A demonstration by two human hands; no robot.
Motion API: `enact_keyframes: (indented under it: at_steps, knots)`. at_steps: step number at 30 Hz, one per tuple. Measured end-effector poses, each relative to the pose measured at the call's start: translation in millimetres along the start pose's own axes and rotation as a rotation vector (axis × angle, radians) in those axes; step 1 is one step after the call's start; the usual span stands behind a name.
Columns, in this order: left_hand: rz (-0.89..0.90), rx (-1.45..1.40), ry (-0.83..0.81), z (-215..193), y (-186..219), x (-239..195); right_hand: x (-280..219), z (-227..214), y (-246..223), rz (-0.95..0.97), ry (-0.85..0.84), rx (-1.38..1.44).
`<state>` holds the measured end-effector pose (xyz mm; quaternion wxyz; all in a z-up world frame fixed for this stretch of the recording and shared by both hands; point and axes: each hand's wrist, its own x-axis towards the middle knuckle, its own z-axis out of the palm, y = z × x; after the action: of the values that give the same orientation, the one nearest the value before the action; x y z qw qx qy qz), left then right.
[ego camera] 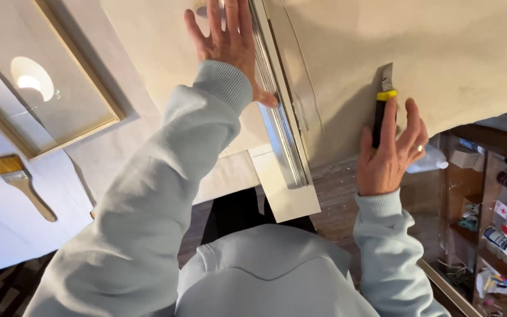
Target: Precise cutting of a mat or backing board using a utility knife and metal straight edge for art framing.
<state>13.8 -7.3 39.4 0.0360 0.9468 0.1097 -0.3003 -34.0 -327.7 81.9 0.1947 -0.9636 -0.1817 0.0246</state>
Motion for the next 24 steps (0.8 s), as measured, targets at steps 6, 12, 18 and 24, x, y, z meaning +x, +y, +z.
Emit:
enact_keyframes:
  at_steps: [6,12,18,24]
  knots:
    - [-0.001,0.073,-0.033,-9,-2,-1,-78,-7,-41,0.176,-0.107,0.39]
    - [0.058,0.04,0.219,3,-15,-4,-68,-5,-77,0.314,-0.226,0.44]
    - [0.114,-0.102,0.447,5,-31,1,-65,-4,-80,0.3,-0.213,0.388]
    - [0.113,-0.182,0.599,1,-56,31,-61,-4,-83,0.28,-0.184,0.335]
